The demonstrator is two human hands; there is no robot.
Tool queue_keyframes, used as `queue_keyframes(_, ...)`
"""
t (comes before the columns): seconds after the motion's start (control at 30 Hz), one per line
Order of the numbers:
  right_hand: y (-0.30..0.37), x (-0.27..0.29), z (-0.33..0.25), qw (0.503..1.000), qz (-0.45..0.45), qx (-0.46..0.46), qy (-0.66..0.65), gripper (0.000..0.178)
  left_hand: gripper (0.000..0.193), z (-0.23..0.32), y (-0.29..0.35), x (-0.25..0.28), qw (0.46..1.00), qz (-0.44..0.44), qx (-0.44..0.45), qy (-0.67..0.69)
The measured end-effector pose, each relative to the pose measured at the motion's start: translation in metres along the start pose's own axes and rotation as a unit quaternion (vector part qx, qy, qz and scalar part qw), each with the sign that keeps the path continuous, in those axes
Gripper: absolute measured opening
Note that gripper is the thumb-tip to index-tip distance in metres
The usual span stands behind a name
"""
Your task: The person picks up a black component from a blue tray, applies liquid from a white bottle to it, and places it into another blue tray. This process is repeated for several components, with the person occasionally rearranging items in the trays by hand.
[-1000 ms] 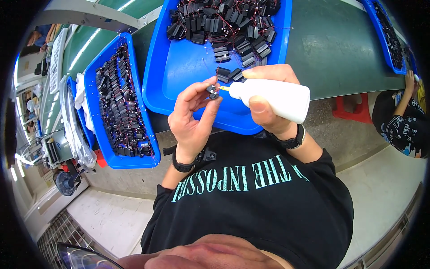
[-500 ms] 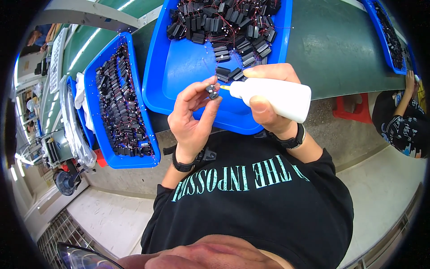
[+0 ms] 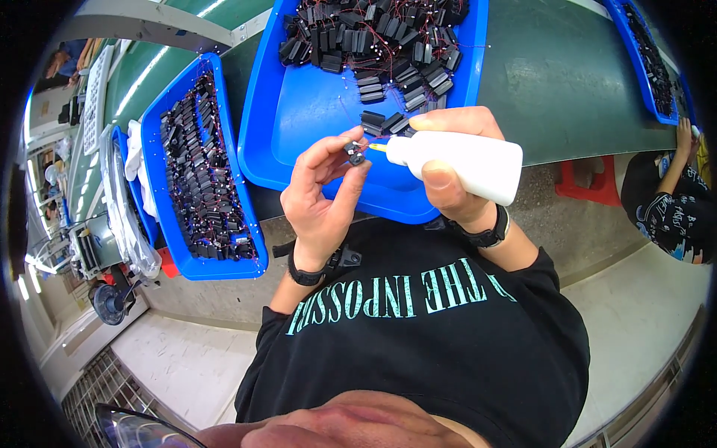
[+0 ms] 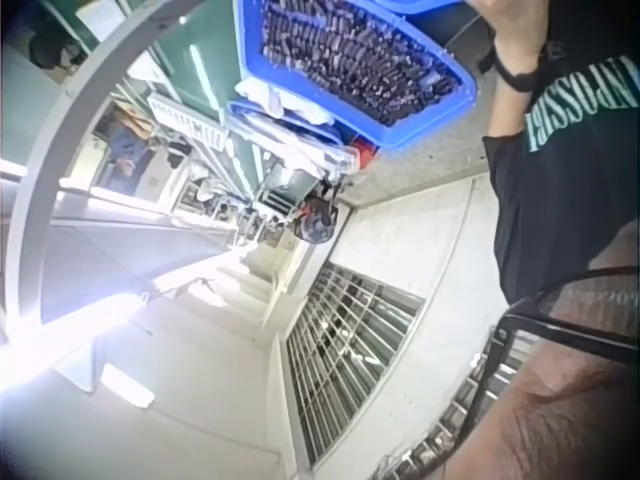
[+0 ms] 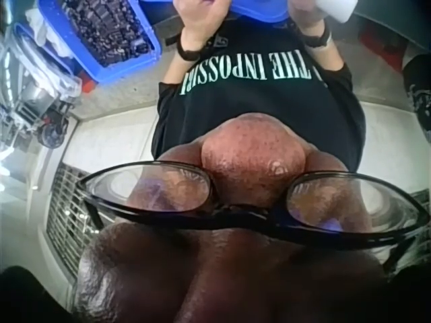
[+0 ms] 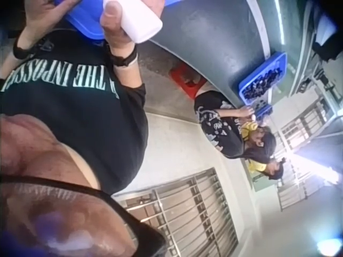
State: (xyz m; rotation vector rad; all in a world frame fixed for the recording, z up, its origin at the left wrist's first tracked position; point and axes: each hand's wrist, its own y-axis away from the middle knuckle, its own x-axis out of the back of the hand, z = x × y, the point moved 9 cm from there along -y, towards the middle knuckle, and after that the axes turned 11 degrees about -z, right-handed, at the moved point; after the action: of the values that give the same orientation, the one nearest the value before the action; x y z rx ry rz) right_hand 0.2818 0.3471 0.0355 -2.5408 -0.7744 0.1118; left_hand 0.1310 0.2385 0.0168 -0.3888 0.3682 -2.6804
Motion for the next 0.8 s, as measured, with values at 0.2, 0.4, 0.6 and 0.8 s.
queue_keyframes(0.2,0.000,0.000,-0.001,1.000,0.012,0.004,0.026,0.060,0.037,0.002,-0.001,-0.005,0.999,-0.047,0.016,-0.002)
queue_keyframes(0.4,0.003,0.012,0.001,0.997,0.056,0.017,-0.042,0.057,0.036,0.000,0.003,-0.005,0.999,-0.041,0.018,-0.001)
queue_keyframes(0.6,0.003,0.006,0.008,0.999,0.007,0.000,-0.042,0.054,0.034,-0.002,0.002,-0.003,0.999,-0.040,0.029,0.004)
queue_keyframes(0.8,0.003,0.001,0.006,0.999,-0.007,-0.005,-0.039,0.057,0.034,-0.002,0.003,-0.003,0.999,-0.040,0.026,0.007)
